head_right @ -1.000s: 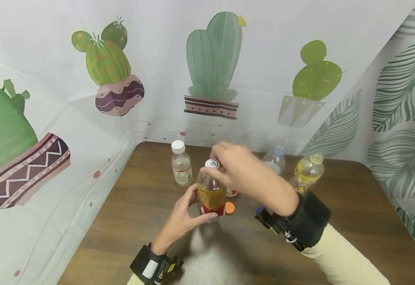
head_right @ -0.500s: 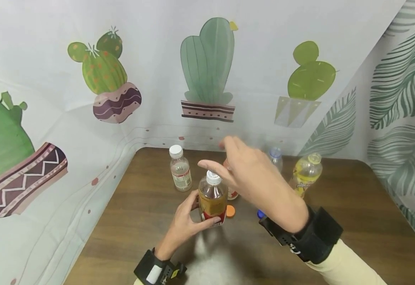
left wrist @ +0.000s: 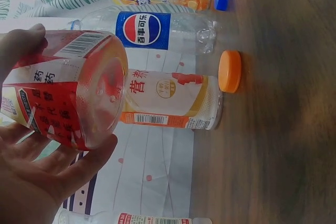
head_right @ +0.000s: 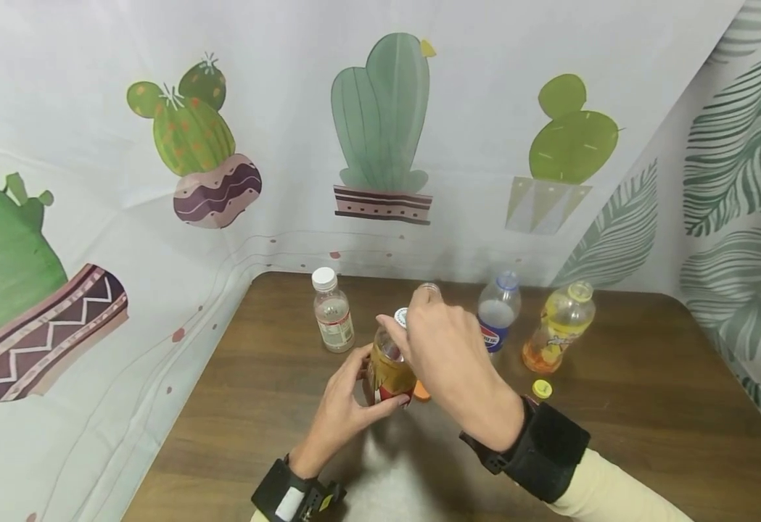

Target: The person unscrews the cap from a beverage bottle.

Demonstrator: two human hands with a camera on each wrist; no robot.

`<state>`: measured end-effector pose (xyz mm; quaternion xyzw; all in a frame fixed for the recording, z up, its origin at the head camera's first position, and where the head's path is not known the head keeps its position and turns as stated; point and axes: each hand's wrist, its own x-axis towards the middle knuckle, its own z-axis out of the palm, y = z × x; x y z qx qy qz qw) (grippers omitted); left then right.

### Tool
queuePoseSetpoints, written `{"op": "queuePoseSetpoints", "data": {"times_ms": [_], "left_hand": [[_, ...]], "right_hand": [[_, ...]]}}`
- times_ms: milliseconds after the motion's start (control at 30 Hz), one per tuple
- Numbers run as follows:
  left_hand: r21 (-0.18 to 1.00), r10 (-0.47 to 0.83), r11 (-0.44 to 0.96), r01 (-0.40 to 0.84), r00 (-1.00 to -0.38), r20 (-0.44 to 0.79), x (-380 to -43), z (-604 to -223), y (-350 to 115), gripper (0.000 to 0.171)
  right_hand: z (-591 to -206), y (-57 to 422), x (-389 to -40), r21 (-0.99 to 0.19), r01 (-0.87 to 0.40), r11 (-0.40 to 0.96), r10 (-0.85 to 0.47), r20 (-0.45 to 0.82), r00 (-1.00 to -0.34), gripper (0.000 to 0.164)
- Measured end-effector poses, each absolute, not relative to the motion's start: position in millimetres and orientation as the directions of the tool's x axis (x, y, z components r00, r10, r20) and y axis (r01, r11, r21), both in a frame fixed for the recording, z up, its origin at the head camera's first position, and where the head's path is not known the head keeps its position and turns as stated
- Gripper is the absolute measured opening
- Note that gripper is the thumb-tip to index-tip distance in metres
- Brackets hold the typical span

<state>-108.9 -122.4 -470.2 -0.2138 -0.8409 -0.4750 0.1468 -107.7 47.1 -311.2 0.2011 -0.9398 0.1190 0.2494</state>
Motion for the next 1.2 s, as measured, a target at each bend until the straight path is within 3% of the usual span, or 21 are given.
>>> {"op": "queuePoseSetpoints", "data": {"times_ms": [267,733,1033,1200], "left_hand": [[0.739,0.22,0.433,0.516,-0.856,0.468,-110,-467,-122,0.075],[0.772,0.243,0.404,0.491,-0.871,0.427,-109,-465,-129,0.075],[0.829,0.322,0.338,0.445,-0.882,0.343,-107,-470,-133,0.07],[0.827,0.34,0.326,0.459,-0.873,0.35,-106,-474,-131,0.071]], "right_hand": [[-311,52,-114,-0.194,-0.545,0.816,-0.378,0.534,-0.756,0.026],[-313,58,-118,-0.217,-0.673,0.708,-0.489,0.537,-0.688,0.027],[-318,72,-124,-0.15,-0.828,0.541,-0.678,0.505,-0.535,0.022],[-317,76,-125,-0.194,-0.831,0.522,-0.708,0.444,-0.548,0.019]]}}
